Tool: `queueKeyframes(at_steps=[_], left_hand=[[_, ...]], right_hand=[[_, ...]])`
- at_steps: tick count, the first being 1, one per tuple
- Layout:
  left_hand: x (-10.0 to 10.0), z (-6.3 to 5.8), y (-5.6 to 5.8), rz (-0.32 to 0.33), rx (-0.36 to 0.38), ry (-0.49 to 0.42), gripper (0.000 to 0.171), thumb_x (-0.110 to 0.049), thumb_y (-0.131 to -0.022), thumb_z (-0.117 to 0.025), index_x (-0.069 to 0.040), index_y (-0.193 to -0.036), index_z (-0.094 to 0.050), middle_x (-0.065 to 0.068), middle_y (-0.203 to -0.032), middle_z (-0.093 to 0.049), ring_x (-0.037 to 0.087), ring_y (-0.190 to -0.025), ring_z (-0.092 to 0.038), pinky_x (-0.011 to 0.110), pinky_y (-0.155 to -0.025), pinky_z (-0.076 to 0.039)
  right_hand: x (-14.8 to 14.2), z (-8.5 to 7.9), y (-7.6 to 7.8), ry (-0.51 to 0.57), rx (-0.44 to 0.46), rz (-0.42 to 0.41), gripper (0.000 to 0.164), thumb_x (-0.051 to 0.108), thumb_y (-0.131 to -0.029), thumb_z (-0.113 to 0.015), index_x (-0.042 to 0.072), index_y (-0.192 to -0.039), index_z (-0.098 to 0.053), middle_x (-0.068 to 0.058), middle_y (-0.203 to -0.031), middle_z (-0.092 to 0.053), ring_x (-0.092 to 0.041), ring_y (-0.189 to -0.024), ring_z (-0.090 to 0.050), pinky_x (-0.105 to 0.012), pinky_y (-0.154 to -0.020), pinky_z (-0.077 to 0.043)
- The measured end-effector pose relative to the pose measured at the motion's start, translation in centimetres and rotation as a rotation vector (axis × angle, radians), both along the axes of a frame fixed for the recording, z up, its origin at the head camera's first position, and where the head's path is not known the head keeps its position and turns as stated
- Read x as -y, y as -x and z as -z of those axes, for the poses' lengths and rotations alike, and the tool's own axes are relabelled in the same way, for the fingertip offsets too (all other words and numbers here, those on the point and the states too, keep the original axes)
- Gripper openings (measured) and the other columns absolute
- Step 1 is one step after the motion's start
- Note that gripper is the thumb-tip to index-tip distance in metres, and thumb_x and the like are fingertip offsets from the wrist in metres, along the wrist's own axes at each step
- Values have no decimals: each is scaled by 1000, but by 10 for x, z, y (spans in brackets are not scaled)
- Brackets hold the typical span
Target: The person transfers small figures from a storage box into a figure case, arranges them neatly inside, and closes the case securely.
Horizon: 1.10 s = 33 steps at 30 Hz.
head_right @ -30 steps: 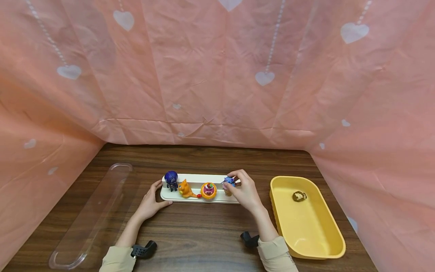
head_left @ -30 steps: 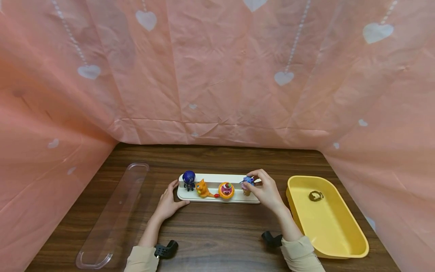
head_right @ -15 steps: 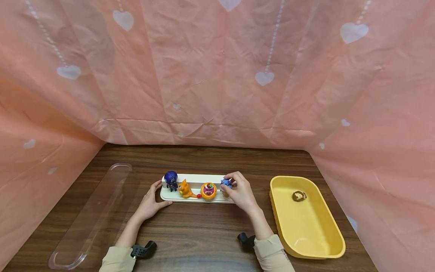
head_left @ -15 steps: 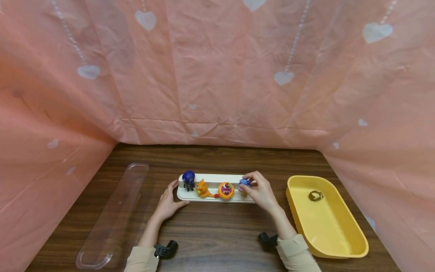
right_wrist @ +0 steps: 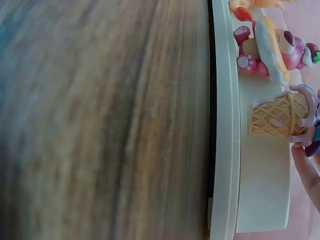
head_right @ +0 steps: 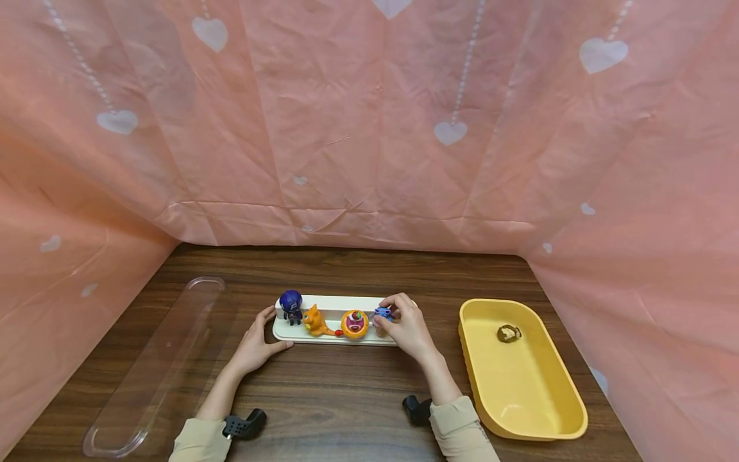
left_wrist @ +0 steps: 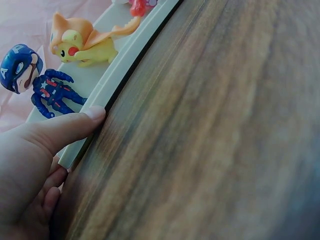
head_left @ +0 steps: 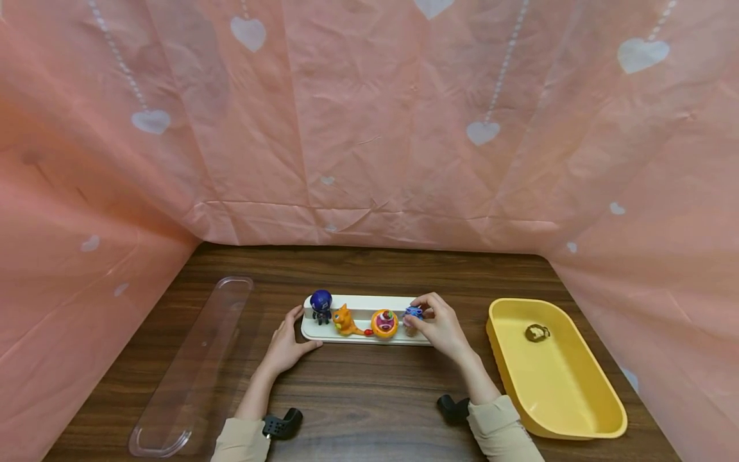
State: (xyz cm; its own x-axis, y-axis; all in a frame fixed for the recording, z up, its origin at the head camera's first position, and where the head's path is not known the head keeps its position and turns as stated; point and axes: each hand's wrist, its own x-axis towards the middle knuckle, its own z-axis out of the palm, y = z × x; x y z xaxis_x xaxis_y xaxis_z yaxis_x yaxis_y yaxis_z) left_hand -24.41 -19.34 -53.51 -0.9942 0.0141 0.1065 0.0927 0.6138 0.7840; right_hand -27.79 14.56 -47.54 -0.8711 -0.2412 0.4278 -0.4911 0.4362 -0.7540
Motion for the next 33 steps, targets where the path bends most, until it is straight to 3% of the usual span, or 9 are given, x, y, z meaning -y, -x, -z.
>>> queueKeyframes(at_steps=[10, 33], left_hand=[[-1, 2, 1, 1, 2, -3, 96, -25, -79, -83, 5, -148, -25, 26, -149, -39, 45, -139, -29, 61, -111, -18], [-2, 0, -1, -7, -2, -2, 94, -23, -78, -83, 4, -148, -26, 26, -149, -40, 45, -139, -30, 61, -111, -19]], right_hand=[[2, 1, 0, -7, -25, -8, 26, 2, -77, -82, 3, -96, -64, -7, -96, -61, -24, -86, -62, -43, -75, -56], [2, -1, 1, -58, 17, -22, 27, 6, -78, -82, 4, -98, -63, -7, -99, -61, -28, -94, -58, -46, -80, -54]])
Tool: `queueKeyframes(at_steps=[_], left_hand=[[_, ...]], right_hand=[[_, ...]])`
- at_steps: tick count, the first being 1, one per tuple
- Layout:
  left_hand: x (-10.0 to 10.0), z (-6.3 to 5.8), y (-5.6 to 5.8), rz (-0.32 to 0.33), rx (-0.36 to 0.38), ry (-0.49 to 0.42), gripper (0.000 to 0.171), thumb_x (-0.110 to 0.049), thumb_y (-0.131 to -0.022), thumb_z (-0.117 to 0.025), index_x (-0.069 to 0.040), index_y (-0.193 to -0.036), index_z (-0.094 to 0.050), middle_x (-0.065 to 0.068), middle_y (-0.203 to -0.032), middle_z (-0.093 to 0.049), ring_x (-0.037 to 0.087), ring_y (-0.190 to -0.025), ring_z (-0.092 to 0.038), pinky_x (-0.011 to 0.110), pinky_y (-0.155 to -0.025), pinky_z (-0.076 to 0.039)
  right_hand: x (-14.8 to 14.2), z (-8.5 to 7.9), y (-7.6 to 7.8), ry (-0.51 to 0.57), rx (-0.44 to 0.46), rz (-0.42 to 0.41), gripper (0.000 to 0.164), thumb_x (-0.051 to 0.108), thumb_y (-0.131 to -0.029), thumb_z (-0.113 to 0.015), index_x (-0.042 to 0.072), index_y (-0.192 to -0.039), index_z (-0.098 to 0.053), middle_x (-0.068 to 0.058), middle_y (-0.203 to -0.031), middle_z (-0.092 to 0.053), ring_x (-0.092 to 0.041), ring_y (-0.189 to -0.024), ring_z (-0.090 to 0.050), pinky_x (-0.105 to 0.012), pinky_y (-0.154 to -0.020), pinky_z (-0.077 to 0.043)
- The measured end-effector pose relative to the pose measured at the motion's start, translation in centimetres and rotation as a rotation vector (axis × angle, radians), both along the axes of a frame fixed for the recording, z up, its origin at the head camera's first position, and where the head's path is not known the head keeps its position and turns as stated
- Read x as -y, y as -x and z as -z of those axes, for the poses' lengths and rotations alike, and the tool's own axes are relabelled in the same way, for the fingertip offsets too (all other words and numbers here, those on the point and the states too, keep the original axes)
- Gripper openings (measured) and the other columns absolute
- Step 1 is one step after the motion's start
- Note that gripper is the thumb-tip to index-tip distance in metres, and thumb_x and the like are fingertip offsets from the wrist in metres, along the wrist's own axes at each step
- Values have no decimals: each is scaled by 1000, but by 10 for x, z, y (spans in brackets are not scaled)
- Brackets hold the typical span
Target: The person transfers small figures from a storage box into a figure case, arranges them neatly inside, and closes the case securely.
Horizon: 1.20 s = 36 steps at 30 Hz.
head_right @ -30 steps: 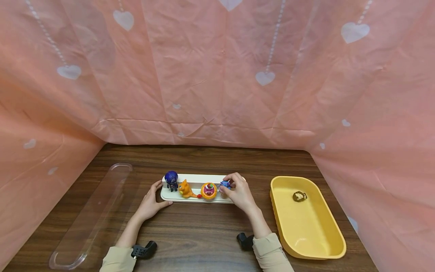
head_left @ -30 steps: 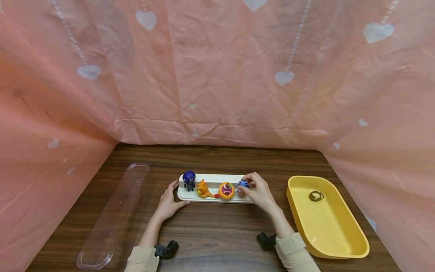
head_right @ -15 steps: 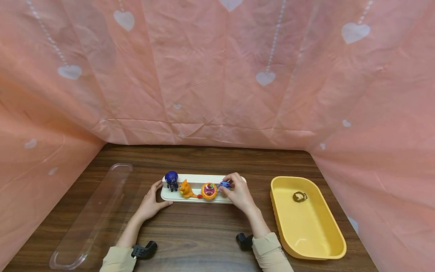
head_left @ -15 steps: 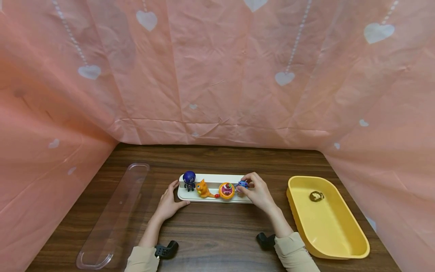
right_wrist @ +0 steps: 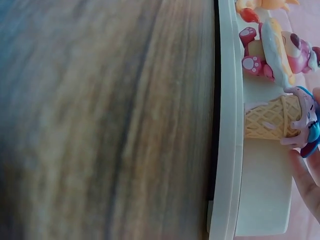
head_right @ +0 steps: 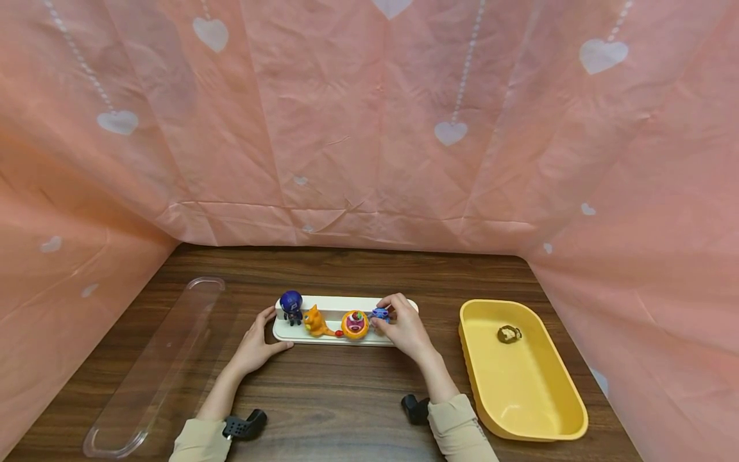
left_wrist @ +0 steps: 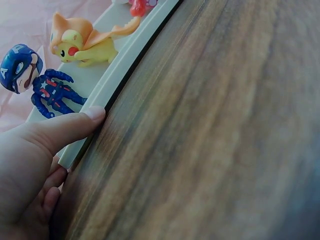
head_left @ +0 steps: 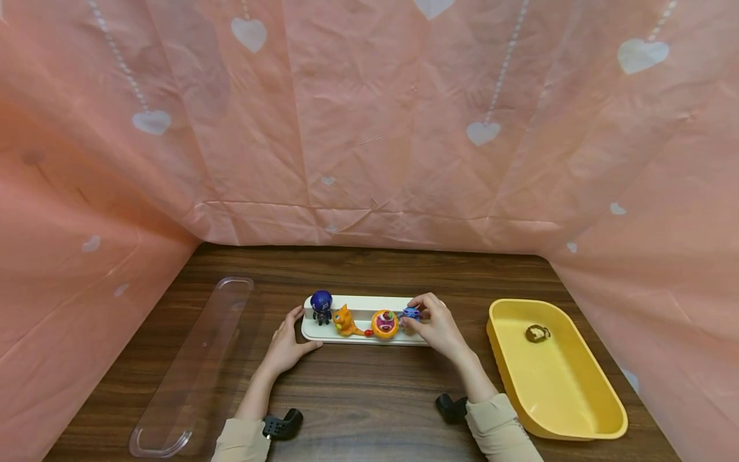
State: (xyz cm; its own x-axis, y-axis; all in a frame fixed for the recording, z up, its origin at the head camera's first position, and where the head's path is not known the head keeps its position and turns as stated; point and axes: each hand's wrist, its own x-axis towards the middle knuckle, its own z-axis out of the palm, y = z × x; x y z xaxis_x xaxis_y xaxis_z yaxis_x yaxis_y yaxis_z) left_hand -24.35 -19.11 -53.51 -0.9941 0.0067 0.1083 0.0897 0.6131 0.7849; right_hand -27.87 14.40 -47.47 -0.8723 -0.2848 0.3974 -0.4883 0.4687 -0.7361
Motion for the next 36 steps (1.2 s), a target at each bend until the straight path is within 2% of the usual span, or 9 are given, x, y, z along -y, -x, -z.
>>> queueKeyframes(at_steps=[5, 11, 21, 30, 36], left_hand=[[0, 1, -1, -6, -18, 11, 94, -23, -77, -84, 5, -147, -27, 26, -147, -42, 46, -137, -32, 62, -109, -21], [0, 1, -1, -8, -10, 22, 93, -25, -78, -83, 5, -147, -27, 26, -147, -42, 46, -137, -32, 61, -110, -21], [0, -1, 0, -3, -15, 12, 94, -23, -78, -83, 6, -147, -27, 26, -147, -42, 46, -137, -32, 62, -109, -21], [1, 1, 1, 8, -5, 5, 95, -23, -78, -83, 5, -148, -26, 26, -148, -41, 45, -138, -31, 61, -110, -20], [1, 1, 1, 7, -3, 10, 95, -24, -78, -83, 5, -148, -25, 26, -148, -41, 45, -138, -31, 61, -109, -21]], right_hand=[[-2, -1, 1, -14, -11, -8, 30, 8, -78, -82, 3, -101, -64, -7, -100, -61, -27, -93, -61, -46, -80, -55], [-9, -6, 0, -26, -83, -2, 32, 5, -79, -80, -2, -106, -64, -11, -102, -62, -29, -91, -63, -48, -80, -54], [-17, -17, -1, -22, -83, 16, 31, 7, -81, -80, 0, -107, -64, -13, -100, -61, -32, -95, -60, -51, -82, -53], [-20, -23, -4, -31, -149, 3, 33, 5, -79, -80, -2, -108, -64, -16, -102, -63, -36, -95, -58, -53, -81, -52], [-23, -27, -5, -46, -183, 20, 34, 4, -78, -81, -1, -107, -65, -13, -99, -63, -31, -92, -58, -49, -80, -53]])
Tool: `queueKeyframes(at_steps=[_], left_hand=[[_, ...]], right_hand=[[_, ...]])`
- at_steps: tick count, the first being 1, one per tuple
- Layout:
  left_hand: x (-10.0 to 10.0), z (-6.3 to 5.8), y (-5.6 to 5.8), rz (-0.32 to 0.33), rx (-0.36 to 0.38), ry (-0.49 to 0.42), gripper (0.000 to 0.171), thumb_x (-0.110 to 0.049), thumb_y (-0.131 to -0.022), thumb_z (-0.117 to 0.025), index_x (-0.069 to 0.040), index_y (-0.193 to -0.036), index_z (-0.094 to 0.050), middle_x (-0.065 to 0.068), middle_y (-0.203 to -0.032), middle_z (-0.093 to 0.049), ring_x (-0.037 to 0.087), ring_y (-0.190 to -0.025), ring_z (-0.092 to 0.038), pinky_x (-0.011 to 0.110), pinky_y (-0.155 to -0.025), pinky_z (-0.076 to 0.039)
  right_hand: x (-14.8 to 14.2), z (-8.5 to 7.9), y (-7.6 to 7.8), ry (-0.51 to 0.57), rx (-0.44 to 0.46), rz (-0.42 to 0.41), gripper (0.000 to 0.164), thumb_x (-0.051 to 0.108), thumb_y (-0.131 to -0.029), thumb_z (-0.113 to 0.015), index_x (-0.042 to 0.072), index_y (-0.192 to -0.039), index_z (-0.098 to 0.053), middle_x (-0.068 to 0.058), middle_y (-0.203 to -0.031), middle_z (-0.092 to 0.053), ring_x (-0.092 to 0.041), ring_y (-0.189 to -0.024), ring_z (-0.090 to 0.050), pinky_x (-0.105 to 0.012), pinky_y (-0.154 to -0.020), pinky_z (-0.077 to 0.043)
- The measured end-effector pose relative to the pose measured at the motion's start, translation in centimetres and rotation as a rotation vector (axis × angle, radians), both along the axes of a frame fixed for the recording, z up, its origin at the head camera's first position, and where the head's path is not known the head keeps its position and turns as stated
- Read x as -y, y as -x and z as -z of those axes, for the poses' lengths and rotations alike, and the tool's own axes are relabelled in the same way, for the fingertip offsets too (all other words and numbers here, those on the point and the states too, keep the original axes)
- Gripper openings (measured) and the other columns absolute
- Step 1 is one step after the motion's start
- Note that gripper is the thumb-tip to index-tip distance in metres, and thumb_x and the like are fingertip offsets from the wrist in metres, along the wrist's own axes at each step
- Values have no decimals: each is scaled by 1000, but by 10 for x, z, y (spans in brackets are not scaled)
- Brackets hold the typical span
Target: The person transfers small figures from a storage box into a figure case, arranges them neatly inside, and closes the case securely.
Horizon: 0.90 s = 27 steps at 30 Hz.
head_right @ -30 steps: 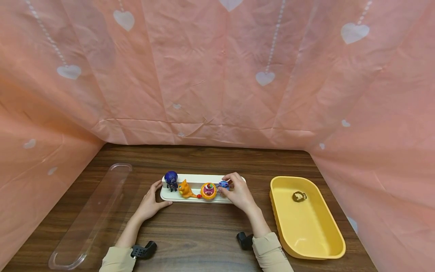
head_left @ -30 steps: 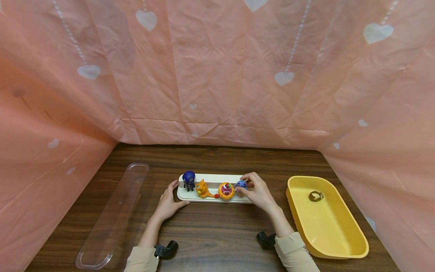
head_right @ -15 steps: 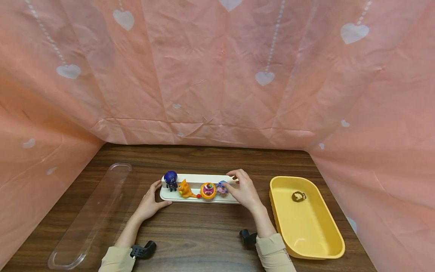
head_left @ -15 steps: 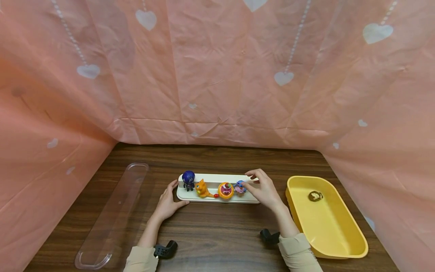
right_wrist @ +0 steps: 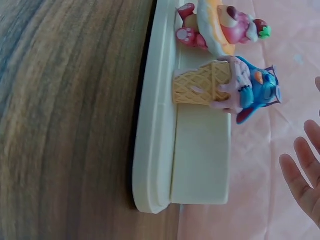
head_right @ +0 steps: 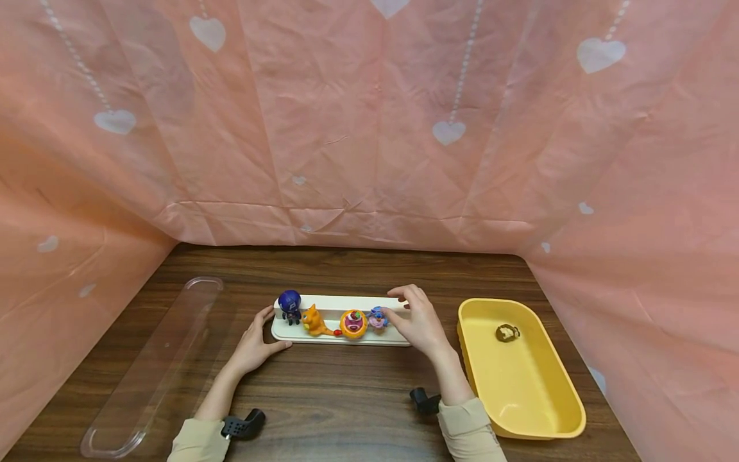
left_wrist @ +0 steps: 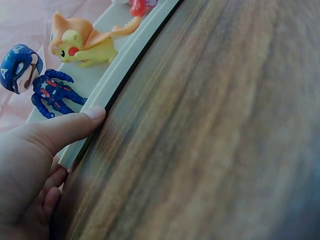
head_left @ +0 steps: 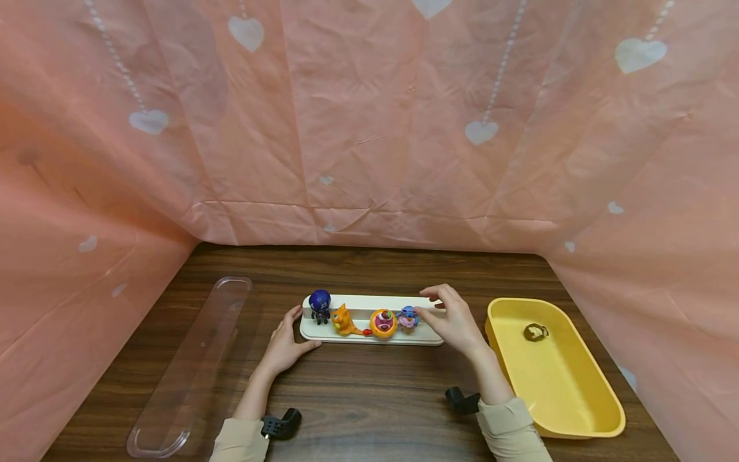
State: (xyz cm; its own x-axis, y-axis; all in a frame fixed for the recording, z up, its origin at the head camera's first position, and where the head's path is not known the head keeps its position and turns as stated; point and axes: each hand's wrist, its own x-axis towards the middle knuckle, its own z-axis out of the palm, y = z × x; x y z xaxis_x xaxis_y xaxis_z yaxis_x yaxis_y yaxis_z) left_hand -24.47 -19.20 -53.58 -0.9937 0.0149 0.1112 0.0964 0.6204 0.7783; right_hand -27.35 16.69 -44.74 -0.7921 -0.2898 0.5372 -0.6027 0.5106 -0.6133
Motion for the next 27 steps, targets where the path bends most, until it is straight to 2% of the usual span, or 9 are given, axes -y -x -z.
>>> queueKeyframes(at_steps=[7, 10, 13, 17, 23, 27], left_hand=[[0, 0, 0, 1, -3, 1, 95, -24, -78, -83, 5, -148, -26, 26, -148, -41, 45, -138, -31, 61, -109, -21], [0, 0, -1, -2, -3, -2, 95, -24, -78, -83, 5, -148, -26, 26, -148, -41, 45, -138, -31, 61, -110, -21], [-1, -1, -1, -5, -9, 5, 94, -23, -78, -84, 5, -147, -26, 26, -148, -41, 45, -138, -32, 61, -110, -21], [-2, -2, -2, -8, -18, 6, 94, -22, -77, -84, 6, -147, -27, 27, -146, -42, 46, -137, -32, 62, -109, -21], [-2, -2, -2, -7, -11, 11, 94, -22, -78, -84, 6, -147, -26, 27, -147, -42, 46, -137, -32, 62, -109, -21], [-2, -1, -2, -6, -3, 9, 95, -23, -78, -84, 6, -147, -26, 27, -147, -42, 46, -137, -32, 62, -110, -21]], right_hand=[[-6, -9, -4, 2, -61, 38, 33, 3, -76, -82, -1, -105, -66, -10, -95, -63, -27, -87, -60, -41, -73, -53], [-11, -14, -6, -4, -67, 51, 33, 4, -77, -82, 0, -105, -66, -9, -96, -63, -27, -88, -61, -41, -74, -54], [-14, -19, -9, -6, -78, 52, 33, 4, -77, -82, 0, -106, -66, -9, -98, -64, -26, -92, -63, -47, -77, -54], [-18, -25, -12, -12, -121, 57, 34, 2, -76, -82, -1, -106, -66, -11, -98, -65, -24, -94, -62, -45, -78, -54], [-24, -35, -17, -8, -209, 52, 33, -2, -74, -82, -2, -103, -66, -12, -98, -65, -24, -91, -60, -25, -79, -51], [-28, -44, -21, -9, -270, 53, 32, -4, -73, -81, -1, -101, -66, -13, -97, -65, -24, -92, -59, -25, -80, -46]])
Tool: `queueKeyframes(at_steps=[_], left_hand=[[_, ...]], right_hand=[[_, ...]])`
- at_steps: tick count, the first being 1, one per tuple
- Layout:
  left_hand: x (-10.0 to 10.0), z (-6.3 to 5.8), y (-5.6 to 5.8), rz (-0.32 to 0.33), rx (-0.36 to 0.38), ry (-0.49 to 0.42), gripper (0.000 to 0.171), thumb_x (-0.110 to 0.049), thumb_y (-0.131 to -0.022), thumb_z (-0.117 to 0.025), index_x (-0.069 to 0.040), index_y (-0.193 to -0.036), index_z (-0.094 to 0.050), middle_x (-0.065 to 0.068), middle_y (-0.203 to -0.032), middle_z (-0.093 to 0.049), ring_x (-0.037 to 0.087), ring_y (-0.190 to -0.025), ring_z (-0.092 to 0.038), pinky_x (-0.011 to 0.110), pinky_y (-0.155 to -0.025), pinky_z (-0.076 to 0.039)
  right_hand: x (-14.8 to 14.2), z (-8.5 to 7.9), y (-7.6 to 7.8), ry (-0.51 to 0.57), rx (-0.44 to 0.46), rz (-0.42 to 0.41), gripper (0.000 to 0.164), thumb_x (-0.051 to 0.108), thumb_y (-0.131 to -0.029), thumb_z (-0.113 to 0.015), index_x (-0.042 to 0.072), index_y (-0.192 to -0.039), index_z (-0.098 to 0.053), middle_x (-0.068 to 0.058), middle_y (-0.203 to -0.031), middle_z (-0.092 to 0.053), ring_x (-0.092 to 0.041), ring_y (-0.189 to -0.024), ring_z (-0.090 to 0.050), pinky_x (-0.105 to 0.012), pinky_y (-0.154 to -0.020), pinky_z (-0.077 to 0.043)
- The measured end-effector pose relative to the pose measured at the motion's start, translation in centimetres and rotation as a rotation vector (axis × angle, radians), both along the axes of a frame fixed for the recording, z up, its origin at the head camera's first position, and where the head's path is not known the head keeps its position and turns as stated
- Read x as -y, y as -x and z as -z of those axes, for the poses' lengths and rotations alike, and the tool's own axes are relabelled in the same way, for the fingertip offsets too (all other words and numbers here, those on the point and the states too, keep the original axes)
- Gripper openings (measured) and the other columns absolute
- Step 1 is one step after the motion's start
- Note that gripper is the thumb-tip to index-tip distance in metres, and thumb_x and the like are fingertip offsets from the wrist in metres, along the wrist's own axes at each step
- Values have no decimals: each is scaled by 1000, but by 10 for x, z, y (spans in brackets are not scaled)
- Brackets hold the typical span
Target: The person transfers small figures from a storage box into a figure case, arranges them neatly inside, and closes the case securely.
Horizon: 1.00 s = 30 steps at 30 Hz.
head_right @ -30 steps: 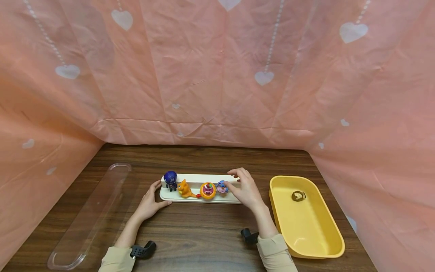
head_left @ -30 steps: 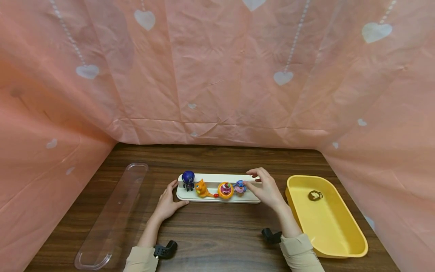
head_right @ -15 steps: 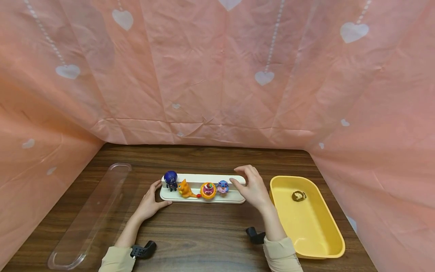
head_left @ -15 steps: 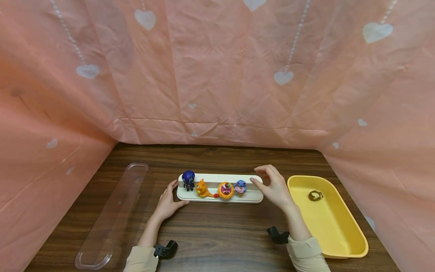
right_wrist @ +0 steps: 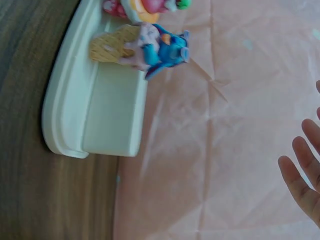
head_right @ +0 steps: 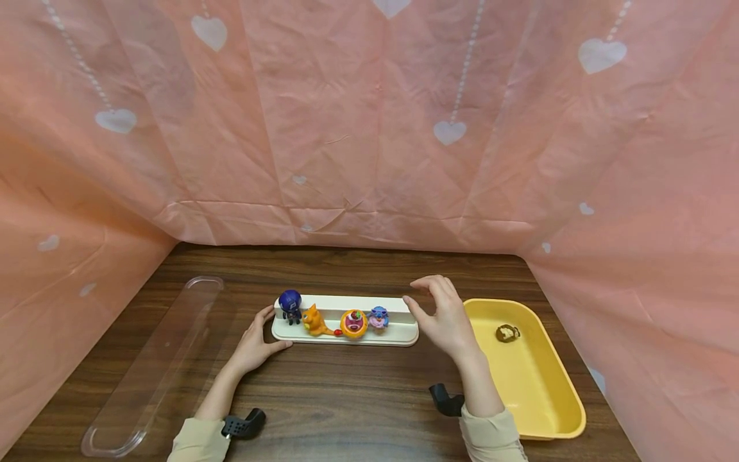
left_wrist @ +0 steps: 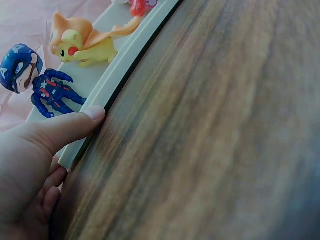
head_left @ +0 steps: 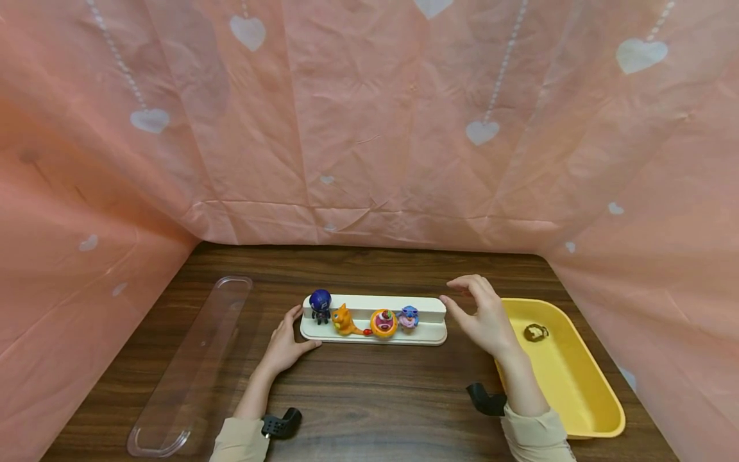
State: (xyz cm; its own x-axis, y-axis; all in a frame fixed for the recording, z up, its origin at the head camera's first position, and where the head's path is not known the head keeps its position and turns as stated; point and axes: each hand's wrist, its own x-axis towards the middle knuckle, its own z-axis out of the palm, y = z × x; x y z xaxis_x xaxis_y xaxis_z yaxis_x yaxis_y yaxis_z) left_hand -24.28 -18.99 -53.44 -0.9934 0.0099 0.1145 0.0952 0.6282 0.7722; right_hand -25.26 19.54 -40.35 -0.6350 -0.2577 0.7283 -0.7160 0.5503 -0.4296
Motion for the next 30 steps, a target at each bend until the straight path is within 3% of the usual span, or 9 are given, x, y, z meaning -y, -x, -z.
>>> queueKeyframes(at_steps=[8, 20, 30], left_hand=[[0, 0, 0, -2, -4, 3, 95, -23, -77, -84, 6, -147, -26, 27, -147, -42, 46, -137, -33, 62, -109, -21], [1, -1, -1, 0, -14, 1, 94, -23, -77, -84, 6, -147, -27, 27, -146, -42, 47, -136, -32, 62, -109, -21], [1, 0, -1, 2, 6, -3, 95, -24, -78, -84, 6, -147, -26, 27, -147, -42, 46, -138, -31, 62, -110, -20]], right_hand=[[-10, -16, -6, 14, -37, 21, 32, -7, -71, -80, -3, -100, -66, -13, -95, -64, -24, -92, -57, -19, -86, -43], [-30, -21, -10, 63, -57, 79, 32, -12, -72, -77, -5, -101, -66, -15, -96, -64, -25, -91, -57, -14, -87, -41], [-55, -28, -5, 137, -96, 126, 31, -16, -74, -73, -7, -103, -66, -20, -95, -64, 4, -93, -54, -11, -84, -42]])
